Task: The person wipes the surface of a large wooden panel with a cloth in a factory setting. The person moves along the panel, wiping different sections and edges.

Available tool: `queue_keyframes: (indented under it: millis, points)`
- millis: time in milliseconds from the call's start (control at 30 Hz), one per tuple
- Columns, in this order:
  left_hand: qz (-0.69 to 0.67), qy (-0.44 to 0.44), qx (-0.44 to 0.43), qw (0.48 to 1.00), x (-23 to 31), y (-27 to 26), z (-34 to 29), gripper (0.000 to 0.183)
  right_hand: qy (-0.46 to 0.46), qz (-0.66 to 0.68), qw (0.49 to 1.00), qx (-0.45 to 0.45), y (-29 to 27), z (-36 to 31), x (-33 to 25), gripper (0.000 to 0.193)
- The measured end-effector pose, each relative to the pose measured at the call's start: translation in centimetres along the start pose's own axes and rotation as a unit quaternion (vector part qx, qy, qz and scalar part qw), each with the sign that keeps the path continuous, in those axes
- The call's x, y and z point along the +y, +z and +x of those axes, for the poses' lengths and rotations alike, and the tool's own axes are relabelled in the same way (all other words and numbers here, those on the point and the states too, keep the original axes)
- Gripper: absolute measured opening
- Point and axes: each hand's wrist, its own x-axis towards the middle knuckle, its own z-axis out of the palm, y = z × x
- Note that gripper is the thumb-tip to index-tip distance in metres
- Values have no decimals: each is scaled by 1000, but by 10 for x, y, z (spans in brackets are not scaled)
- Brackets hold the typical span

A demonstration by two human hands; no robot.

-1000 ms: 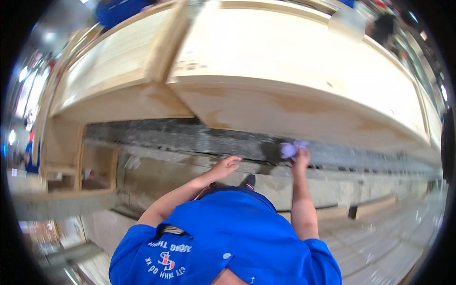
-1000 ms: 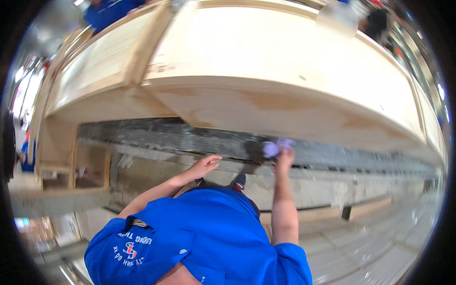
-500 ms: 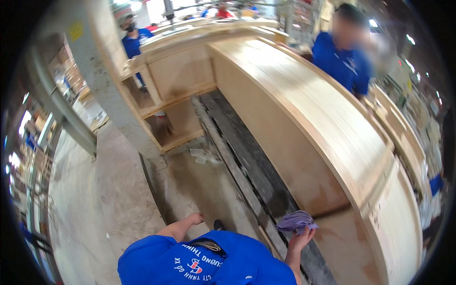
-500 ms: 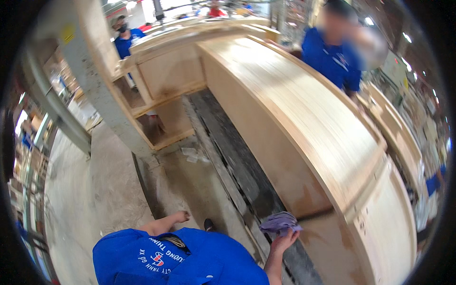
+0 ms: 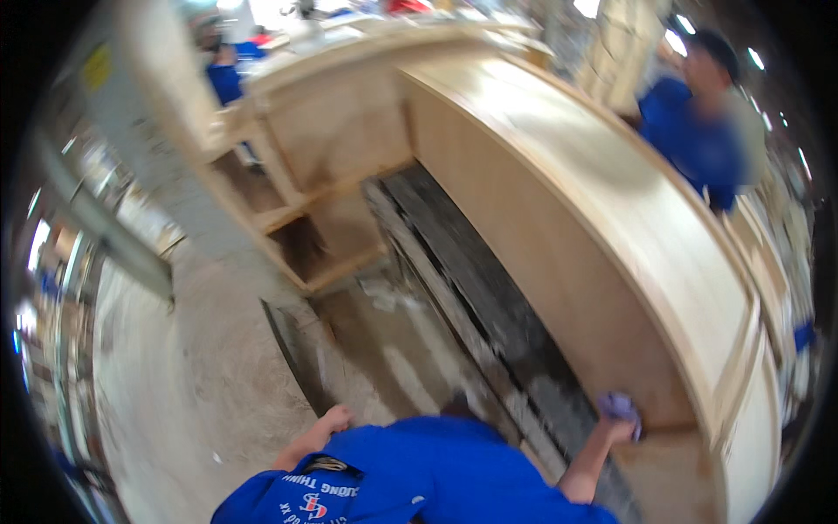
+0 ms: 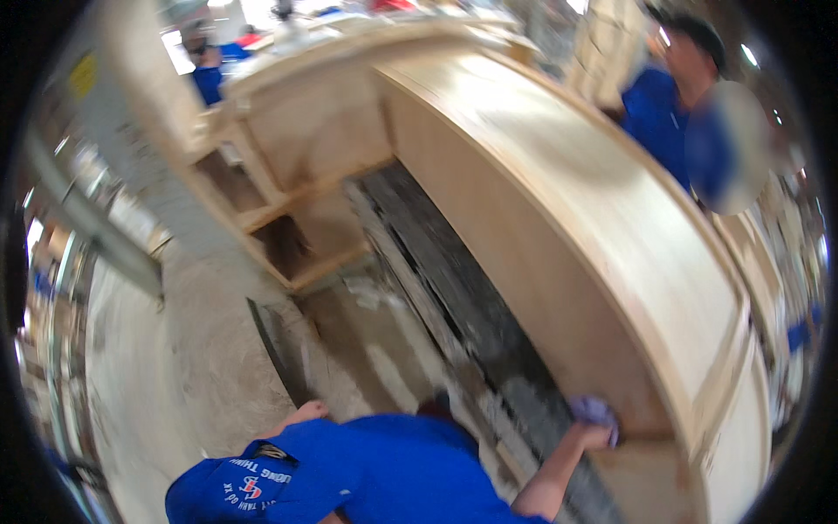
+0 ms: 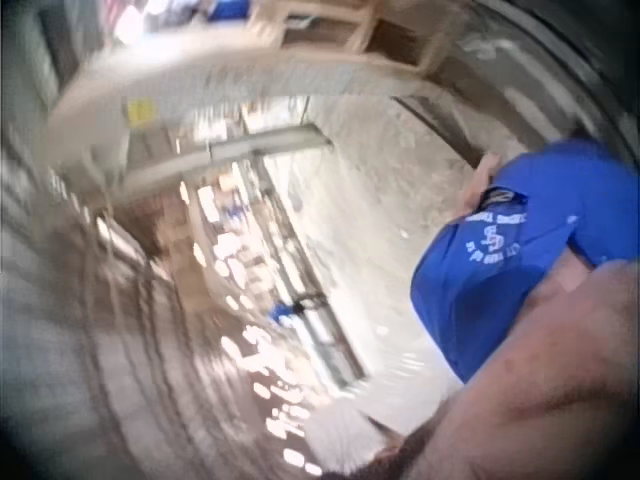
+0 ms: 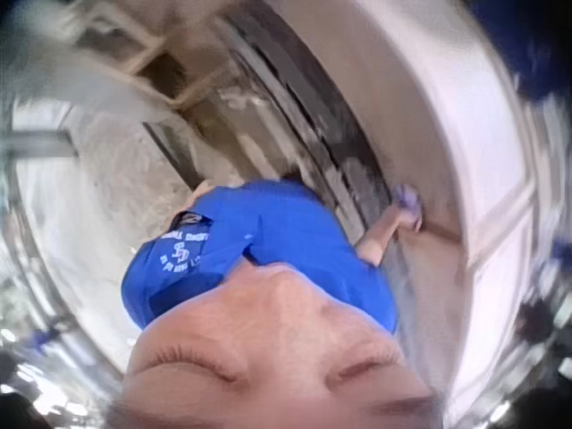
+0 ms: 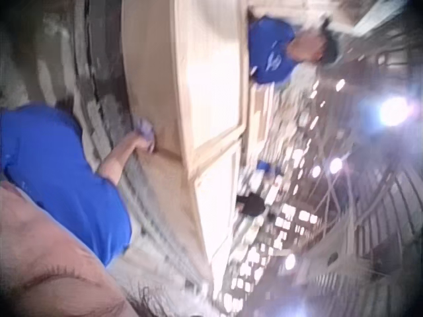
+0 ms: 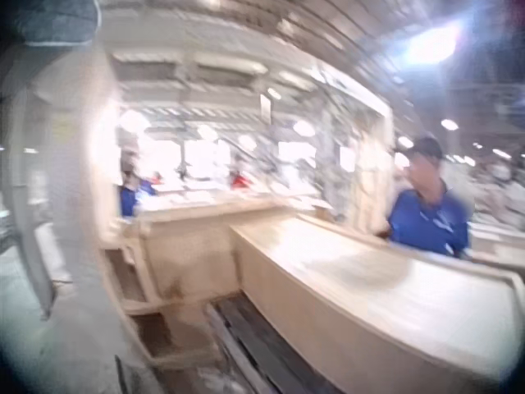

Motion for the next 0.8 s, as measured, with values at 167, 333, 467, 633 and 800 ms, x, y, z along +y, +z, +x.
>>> queue_keyframes:
  millis: [167,333,467,633,800]
  points:
    - [16,113,18,993,74,-24,77,34,-104,-14,889,445,5,-45,21,13]
    - [-27,113,-7,993,118,-70,141,28,11,-308,851,425,20,-37,74,8]
    - [6,81,-59,995,132,-116,170,26,62,-237,798,550,80,6,134,16]
    - [51,5,-13,999,121,-171,182,26,280,-826,481,-85,268,27,200,37]
    - [110,66,-129,983,164,-202,236,26,284,-856,431,3,233,37,264,22]
